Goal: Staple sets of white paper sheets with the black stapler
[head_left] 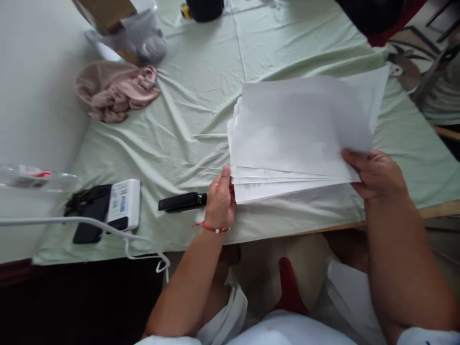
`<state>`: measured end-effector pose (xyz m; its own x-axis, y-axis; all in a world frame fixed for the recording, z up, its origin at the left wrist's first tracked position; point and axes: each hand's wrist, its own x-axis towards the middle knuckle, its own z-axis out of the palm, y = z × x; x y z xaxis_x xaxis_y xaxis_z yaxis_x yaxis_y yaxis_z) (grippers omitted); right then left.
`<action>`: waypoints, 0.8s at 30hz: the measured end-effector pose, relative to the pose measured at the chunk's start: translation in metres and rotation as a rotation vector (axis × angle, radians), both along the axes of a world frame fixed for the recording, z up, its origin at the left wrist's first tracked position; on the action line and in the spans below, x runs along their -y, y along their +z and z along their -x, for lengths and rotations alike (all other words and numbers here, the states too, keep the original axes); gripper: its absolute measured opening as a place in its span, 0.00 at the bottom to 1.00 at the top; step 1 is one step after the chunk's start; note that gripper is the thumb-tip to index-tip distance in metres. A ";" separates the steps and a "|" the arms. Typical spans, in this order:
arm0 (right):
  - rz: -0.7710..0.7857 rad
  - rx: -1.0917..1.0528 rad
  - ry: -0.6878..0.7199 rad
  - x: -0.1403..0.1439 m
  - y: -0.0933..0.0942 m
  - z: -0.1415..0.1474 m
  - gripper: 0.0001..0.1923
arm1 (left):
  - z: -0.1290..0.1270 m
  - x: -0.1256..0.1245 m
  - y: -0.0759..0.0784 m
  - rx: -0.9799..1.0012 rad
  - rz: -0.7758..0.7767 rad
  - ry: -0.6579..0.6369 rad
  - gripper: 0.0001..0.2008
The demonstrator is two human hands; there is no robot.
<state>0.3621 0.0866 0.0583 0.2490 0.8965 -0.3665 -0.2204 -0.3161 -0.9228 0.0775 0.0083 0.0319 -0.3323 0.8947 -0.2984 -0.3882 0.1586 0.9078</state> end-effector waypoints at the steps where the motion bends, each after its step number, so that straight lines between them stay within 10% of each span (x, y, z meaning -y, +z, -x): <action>1: 0.012 0.000 0.014 0.001 0.001 0.001 0.18 | 0.001 -0.001 0.002 0.010 -0.005 -0.012 0.28; 13: -0.060 -0.020 0.169 0.003 -0.012 -0.016 0.15 | 0.018 -0.002 0.011 -0.049 -0.096 -0.108 0.31; 24: -0.308 0.000 0.286 0.006 -0.013 -0.022 0.17 | 0.033 0.003 0.004 -0.334 -0.265 -0.017 0.13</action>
